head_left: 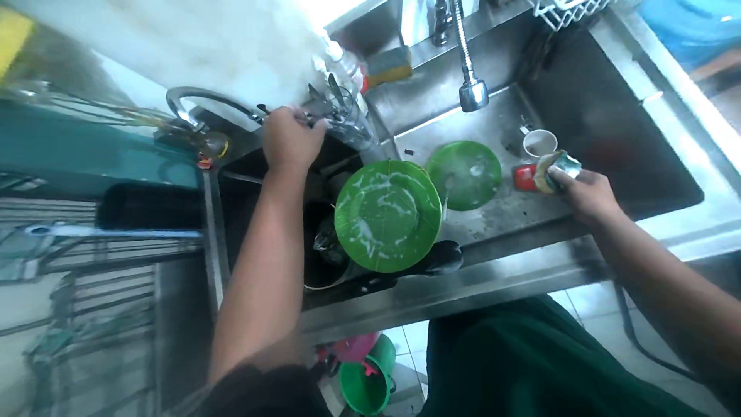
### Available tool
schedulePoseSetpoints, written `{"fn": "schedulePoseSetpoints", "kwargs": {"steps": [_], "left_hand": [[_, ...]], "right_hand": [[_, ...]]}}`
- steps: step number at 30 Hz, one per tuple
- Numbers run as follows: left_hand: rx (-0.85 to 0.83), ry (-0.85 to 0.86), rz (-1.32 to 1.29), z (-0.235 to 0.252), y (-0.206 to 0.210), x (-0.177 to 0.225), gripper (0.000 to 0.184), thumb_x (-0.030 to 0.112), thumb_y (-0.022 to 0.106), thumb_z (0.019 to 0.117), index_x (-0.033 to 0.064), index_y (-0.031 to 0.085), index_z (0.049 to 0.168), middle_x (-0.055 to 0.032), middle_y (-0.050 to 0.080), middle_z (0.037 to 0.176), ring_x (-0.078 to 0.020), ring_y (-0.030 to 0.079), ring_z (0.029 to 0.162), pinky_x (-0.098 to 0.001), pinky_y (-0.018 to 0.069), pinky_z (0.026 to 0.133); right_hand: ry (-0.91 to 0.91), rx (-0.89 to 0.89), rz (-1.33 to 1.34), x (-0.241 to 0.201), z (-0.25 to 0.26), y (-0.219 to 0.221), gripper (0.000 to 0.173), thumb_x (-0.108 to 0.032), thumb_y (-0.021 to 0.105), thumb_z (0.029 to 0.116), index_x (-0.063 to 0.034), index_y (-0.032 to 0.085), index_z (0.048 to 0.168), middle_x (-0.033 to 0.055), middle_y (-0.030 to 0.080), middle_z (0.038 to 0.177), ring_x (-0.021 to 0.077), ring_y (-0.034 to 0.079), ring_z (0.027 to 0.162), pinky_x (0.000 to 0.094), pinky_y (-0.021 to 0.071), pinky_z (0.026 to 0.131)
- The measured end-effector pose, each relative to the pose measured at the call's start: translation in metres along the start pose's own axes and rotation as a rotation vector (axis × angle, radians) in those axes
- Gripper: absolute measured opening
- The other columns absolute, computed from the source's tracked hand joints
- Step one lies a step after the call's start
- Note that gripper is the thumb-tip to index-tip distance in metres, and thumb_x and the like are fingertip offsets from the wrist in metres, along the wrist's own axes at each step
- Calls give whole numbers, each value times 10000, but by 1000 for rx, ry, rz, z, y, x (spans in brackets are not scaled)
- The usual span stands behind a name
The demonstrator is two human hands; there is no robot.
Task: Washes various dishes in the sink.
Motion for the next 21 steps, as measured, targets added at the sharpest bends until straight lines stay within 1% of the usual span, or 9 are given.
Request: {"fn": "schedulePoseSetpoints", "kwargs": {"steps": [5,6,8,10,12,14,16,18,21], "left_hand": [[172,14,3,-37,-21,6,669,413,752,925,-35,537,1373,-304,633,1180,-473,617,1101,-654,471,957],[253,48,-1,-55,-25,18,663,410,731,938,-37,519,1379,-306,610,1208,-461,605,1101,-624,472,952],[332,158,-104,-98,-12,64,542,321,687,971,-83,546,1305,-285,638,1100,-383,628,965,-520,505,857],[12,159,-239,-128,54,118,400,283,674,990,-58,625,1193,-218,686,981,-309,683,861,-482,568,784],[-528,85,-217,-142,165,162,390,333,642,1008,-2,673,1206,-201,709,1063,-336,700,992,-549,564,890],[-836,-9,-132,-146,270,181,400,323,617,1017,-25,669,1206,-246,681,1176,-392,663,1123,-603,524,950],[-872,-198,-84,-144,340,168,386,259,632,994,-58,644,1214,-281,645,1245,-418,634,1178,-610,511,966],[-830,-356,-60,-149,381,138,409,244,611,1014,-68,623,1277,-285,598,1352,-429,582,1271,-597,479,1039],[-900,-393,85,-154,383,125,472,253,376,1122,-72,480,1448,-275,448,1530,-387,427,1440,-499,331,1193]], "right_hand": [[30,-51,-50,-10,7,-7,384,-324,640,1028,18,626,1201,117,674,987,139,667,805,351,581,777],[38,-57,-51,-12,9,-9,382,-326,635,1031,17,625,1200,117,673,987,141,664,803,354,579,774],[62,-75,-35,-12,16,-12,383,-337,621,1037,6,619,1210,108,665,997,139,654,811,355,573,777],[82,-92,-12,-7,23,-15,388,-363,624,1031,-23,619,1218,83,663,987,122,642,798,336,564,756],[90,-120,35,-5,32,-18,394,-382,620,1031,-46,619,1237,67,681,1006,116,673,813,320,590,756],[103,-145,109,-3,37,-22,387,-381,623,1029,-59,612,1244,58,676,1020,122,677,832,322,595,760],[113,-152,185,-6,41,-27,351,-348,617,1035,-61,611,1237,50,686,1021,126,691,840,321,606,756],[116,-170,206,-12,42,-35,318,-316,606,1045,-52,616,1222,55,703,1016,139,712,853,328,622,768],[102,-238,184,-19,39,-47,274,-248,567,1063,-21,616,1210,78,719,999,164,727,853,345,633,774]]}}
Point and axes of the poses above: each hand's wrist, its own z-axis towards the middle knuckle, its own y-axis out of the palm, x = y × z, the point moved 8 cm from there along z, towards the middle knuckle
